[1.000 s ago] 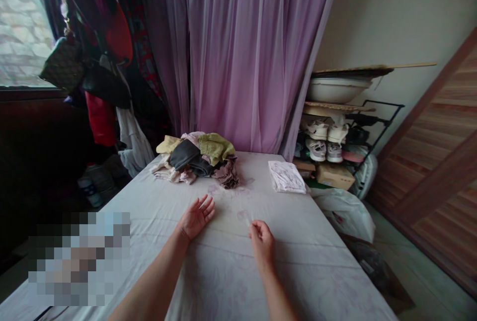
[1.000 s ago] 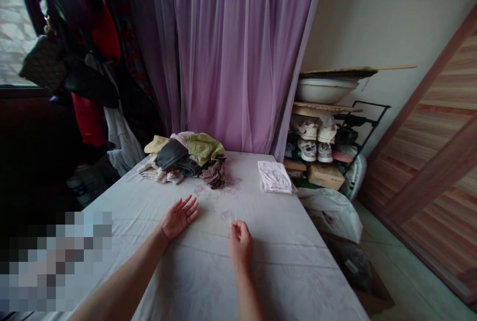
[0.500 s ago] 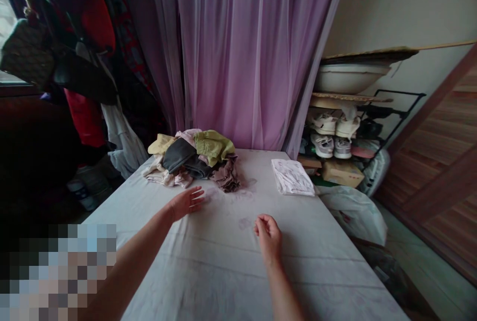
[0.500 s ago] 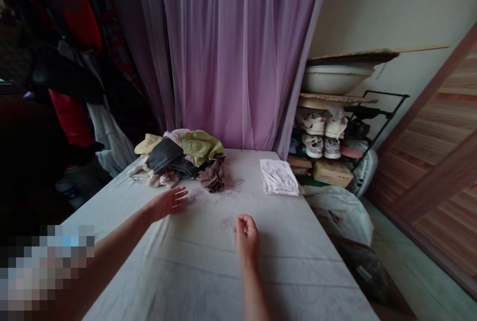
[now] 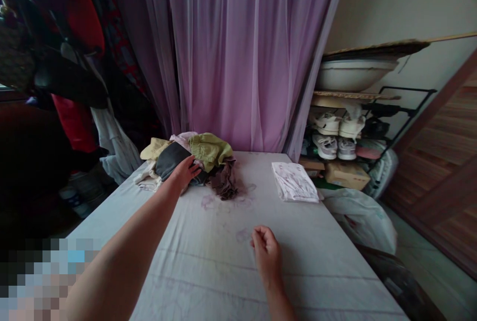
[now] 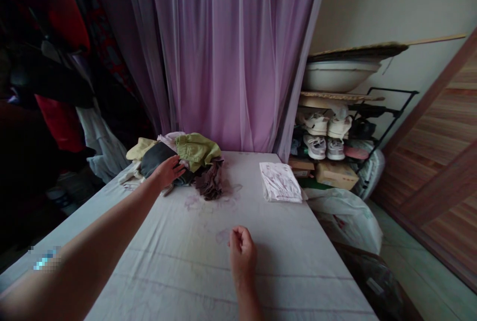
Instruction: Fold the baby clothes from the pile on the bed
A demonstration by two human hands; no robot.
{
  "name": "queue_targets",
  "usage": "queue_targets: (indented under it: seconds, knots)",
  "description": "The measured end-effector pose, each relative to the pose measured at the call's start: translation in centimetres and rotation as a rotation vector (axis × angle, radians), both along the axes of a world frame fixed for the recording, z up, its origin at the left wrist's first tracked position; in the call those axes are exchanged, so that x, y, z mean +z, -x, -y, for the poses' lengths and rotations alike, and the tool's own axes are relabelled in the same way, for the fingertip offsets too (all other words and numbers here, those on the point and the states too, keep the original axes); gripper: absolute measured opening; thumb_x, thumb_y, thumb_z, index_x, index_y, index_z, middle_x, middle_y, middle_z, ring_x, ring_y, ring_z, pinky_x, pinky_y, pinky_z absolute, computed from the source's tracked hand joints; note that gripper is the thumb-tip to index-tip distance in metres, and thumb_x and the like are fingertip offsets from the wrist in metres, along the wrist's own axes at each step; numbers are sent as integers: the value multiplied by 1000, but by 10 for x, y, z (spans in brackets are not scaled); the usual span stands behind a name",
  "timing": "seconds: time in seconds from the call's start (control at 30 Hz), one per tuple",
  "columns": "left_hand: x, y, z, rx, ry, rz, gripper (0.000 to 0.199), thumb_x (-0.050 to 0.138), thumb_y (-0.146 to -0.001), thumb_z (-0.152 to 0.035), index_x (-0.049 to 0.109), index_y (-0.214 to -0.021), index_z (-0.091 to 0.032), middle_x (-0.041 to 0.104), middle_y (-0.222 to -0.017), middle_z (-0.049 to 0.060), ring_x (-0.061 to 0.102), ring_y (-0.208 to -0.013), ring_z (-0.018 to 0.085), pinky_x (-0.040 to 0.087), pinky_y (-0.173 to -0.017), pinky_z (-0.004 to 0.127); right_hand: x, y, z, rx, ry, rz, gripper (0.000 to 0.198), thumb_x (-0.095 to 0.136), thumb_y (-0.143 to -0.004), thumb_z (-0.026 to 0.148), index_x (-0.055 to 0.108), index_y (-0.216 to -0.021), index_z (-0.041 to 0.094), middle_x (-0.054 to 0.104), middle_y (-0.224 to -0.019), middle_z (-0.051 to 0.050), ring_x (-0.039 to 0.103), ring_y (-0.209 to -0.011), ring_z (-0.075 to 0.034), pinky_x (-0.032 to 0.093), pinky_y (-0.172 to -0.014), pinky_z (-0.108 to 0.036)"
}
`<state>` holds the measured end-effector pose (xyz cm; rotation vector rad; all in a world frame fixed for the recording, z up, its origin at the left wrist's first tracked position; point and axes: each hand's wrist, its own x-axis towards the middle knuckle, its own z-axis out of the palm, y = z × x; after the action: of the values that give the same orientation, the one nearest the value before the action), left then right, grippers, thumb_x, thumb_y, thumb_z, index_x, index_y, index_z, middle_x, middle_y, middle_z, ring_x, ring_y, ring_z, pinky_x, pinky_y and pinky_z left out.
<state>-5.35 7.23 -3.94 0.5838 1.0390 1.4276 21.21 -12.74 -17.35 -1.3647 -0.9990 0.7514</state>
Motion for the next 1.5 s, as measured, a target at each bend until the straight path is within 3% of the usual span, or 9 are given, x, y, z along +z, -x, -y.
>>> queue_targets:
  seconds: [0.37,0.73,0.9,1.0,1.07,1.17,1.33,1.43,1.5]
  knots:
    - [10,-12,-15,-26,6,46,5,58,-86,-16,59,-91,-18,58,-73,1,64,-65,14,55,-63,27,2,2,0,13,10,71,33,55,-78,53,63,-78,21,63,-62,0,59,-56,-16,44,-54,-24]
    - [37,-28,-10,-56,-57,46,9,61,-85,-14,61,-93,-15,61,-73,0,66,-62,13,52,-55,22,-6,-2,-3,25,5,68,31,54,-78,50,62,-82,20,64,-66,0,60,-58,-16,47,-58,-25]
    - [76,-41,18,-124,-189,88,19,64,-83,-18,64,-102,-16,68,-85,1,69,-70,11,52,-56,18,-6,-2,-4,40,5,33,30,55,-77,50,61,-82,20,62,-64,1,59,-57,-16,47,-56,-25]
    - [100,-54,52,-319,-337,137,23,59,-87,-23,66,-109,-17,71,-97,3,69,-77,12,54,-59,20,-5,0,-4,23,-10,-11,36,58,-75,53,62,-88,19,64,-69,-1,60,-59,-16,50,-58,-27]
    - [104,-65,78,-457,-350,125,26,56,-90,-28,67,-112,-18,71,-106,5,69,-80,13,55,-62,21,-3,1,-3,-5,-49,-58,44,61,-75,54,61,-101,19,66,-78,-2,62,-65,-17,51,-62,-28]
    - [83,-86,116,-650,-271,8,30,62,-87,-33,69,-113,-18,68,-119,8,69,-82,14,53,-61,20,0,0,-2,-68,-132,-159,58,62,-76,54,52,-121,19,68,-98,-7,66,-82,-19,52,-72,-31]
    - [15,-113,163,-896,-115,-234,48,74,-75,-46,69,-116,-23,63,-129,9,69,-93,19,52,-66,25,7,-15,3,-163,-161,-262,61,46,-86,59,45,-131,19,58,-129,-15,58,-115,-26,48,-92,-41]
    - [-10,-113,165,-875,-107,-430,43,72,-75,-49,71,-107,-19,69,-117,9,68,-96,21,50,-69,26,10,-22,6,-215,-127,-223,60,46,-86,60,48,-130,19,55,-134,-14,54,-122,-27,44,-100,-43]
    - [-18,-107,153,-740,-117,-602,38,67,-78,-47,71,-102,-18,71,-106,8,68,-91,19,49,-67,25,10,-23,7,-238,-132,-157,60,51,-84,59,50,-128,18,56,-133,-15,54,-123,-28,45,-100,-42]
